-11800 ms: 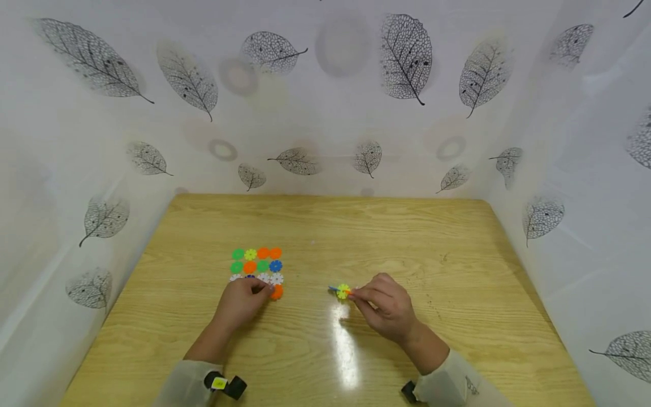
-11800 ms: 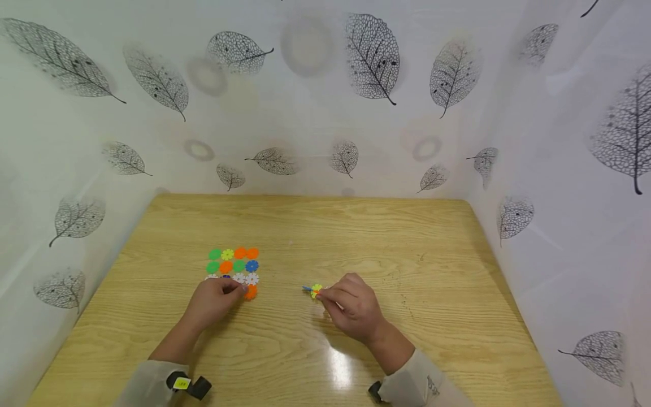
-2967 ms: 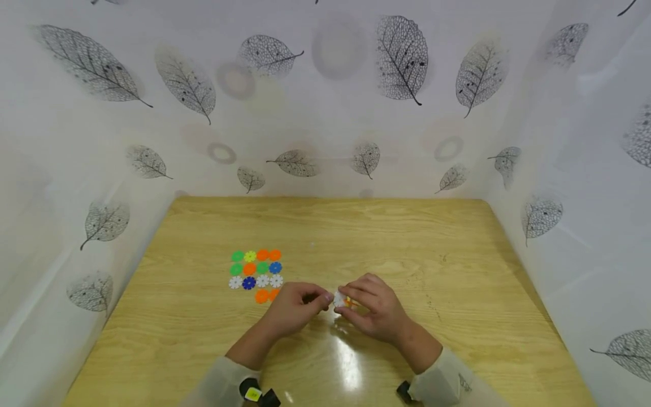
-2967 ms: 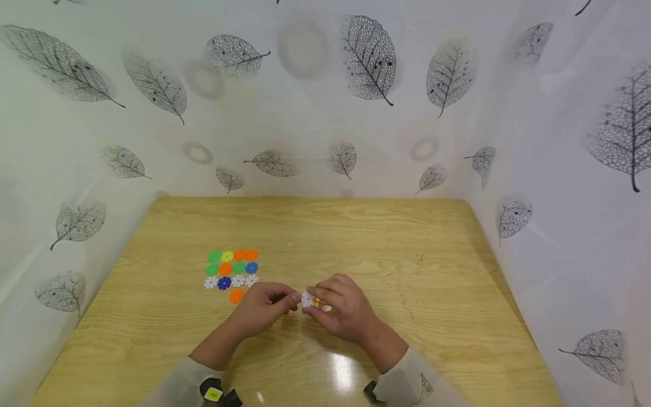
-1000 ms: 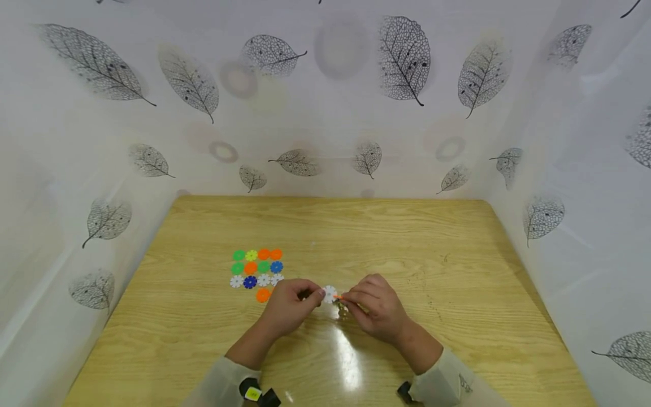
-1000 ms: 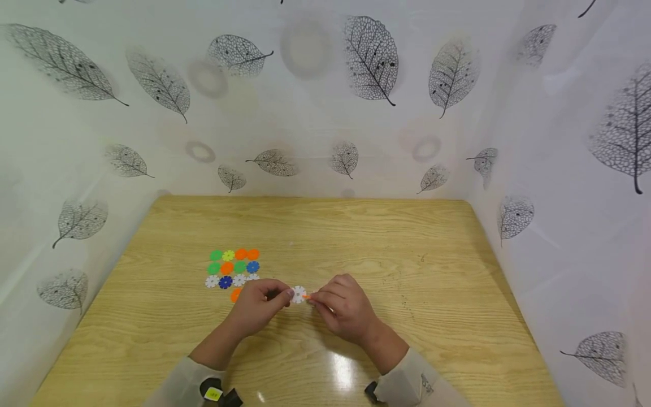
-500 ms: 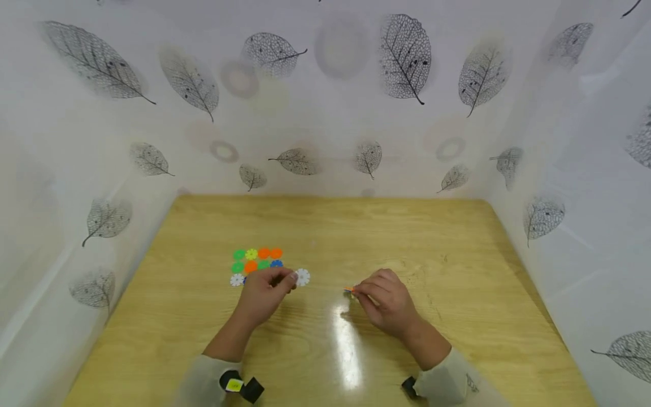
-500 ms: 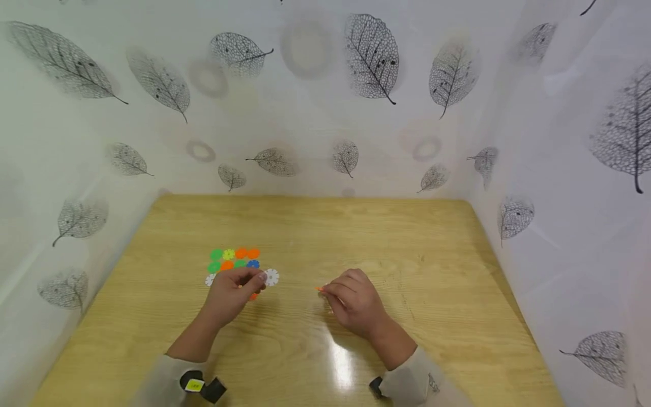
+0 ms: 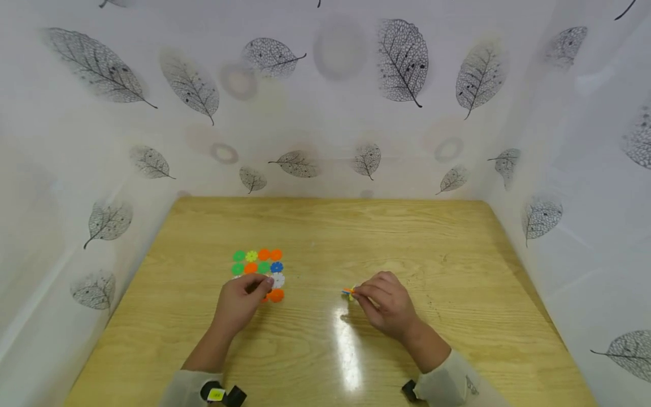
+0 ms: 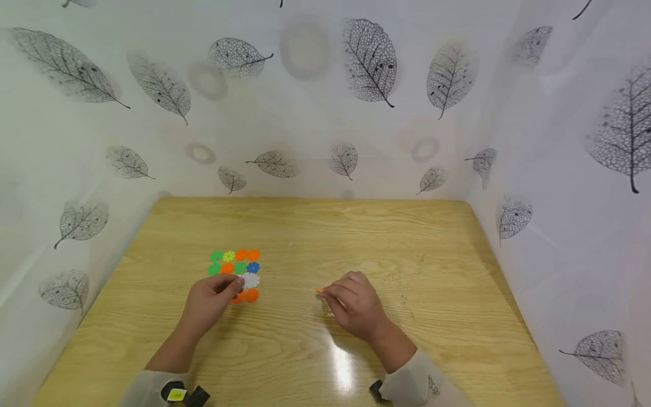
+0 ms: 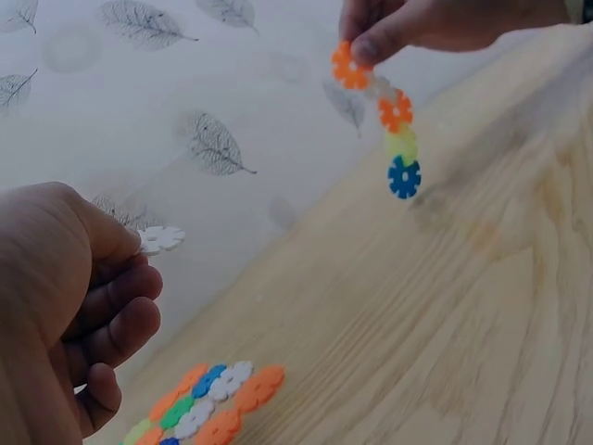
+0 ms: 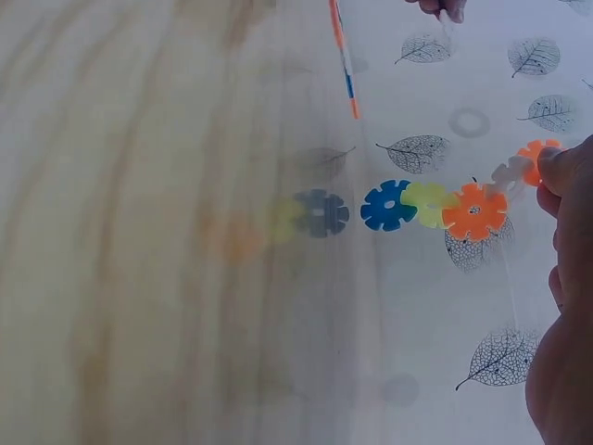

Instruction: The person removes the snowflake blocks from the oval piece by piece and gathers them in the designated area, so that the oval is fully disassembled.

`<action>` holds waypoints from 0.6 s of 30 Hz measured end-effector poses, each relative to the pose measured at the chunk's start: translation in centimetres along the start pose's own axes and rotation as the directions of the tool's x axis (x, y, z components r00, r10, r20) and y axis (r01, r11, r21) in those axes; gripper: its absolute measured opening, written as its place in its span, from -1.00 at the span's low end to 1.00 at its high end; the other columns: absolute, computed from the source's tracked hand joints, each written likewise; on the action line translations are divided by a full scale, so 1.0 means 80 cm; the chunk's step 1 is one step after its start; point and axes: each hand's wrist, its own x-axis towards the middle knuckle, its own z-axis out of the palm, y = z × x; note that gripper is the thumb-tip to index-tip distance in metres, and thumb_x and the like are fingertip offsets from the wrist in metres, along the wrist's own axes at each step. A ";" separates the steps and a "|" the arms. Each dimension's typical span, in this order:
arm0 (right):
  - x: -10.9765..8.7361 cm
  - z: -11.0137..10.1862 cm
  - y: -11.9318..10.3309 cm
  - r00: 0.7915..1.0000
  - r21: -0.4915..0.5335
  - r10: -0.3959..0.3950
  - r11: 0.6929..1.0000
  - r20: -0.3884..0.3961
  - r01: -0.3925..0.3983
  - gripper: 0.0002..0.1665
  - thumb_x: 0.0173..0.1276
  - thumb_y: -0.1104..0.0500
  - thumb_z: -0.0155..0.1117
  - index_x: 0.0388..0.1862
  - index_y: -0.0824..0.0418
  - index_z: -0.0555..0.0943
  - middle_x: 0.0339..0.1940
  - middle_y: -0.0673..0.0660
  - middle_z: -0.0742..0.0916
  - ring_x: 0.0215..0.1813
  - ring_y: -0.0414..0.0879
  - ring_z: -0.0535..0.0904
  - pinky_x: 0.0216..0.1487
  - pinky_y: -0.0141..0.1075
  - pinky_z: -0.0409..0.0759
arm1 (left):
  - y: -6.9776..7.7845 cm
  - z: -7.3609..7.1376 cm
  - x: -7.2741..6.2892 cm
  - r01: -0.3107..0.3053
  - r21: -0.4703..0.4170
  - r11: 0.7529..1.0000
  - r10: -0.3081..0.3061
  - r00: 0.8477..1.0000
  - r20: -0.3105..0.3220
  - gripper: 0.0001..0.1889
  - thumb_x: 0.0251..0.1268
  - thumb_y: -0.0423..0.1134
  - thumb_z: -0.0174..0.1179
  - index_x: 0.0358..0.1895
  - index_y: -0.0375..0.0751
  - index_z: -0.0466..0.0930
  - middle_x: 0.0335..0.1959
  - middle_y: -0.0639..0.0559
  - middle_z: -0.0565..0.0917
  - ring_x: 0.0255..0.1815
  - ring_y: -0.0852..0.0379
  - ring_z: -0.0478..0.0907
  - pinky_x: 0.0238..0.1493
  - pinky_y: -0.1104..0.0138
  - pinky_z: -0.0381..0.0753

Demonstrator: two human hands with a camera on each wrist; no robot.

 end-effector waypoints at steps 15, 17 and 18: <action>0.001 0.000 -0.003 1.000 0.021 0.000 1.000 -0.003 0.000 -0.91 0.31 0.27 0.51 -0.30 0.30 0.78 -0.36 0.10 0.80 -0.38 -0.05 0.66 -0.33 -0.21 0.56 | -0.018 -0.020 -0.009 0.107 0.034 0.994 -0.105 0.993 -0.052 -0.71 0.43 -0.03 0.36 -0.12 -0.23 0.80 -0.25 -0.01 0.77 -0.27 0.07 0.62 -0.29 0.34 0.64; 0.002 0.000 -0.003 1.000 0.022 0.000 1.000 0.000 0.000 -0.91 0.32 0.26 0.51 -0.29 0.30 0.78 -0.36 0.10 0.80 -0.38 -0.06 0.66 -0.33 -0.21 0.57 | -0.021 -0.022 -0.009 0.120 0.038 0.992 -0.118 0.991 -0.062 -0.71 0.43 -0.04 0.36 -0.12 -0.23 0.80 -0.25 -0.02 0.77 -0.25 0.08 0.64 -0.28 0.35 0.65; 0.002 0.000 -0.004 1.000 0.023 0.000 1.000 0.001 0.000 -0.90 0.32 0.26 0.51 -0.29 0.30 0.78 -0.36 0.10 0.80 -0.38 -0.06 0.66 -0.33 -0.21 0.57 | -0.022 -0.023 -0.009 0.124 0.043 0.991 -0.121 0.990 -0.066 -0.71 0.43 -0.03 0.36 -0.12 -0.22 0.79 -0.25 -0.02 0.77 -0.24 0.08 0.65 -0.28 0.35 0.65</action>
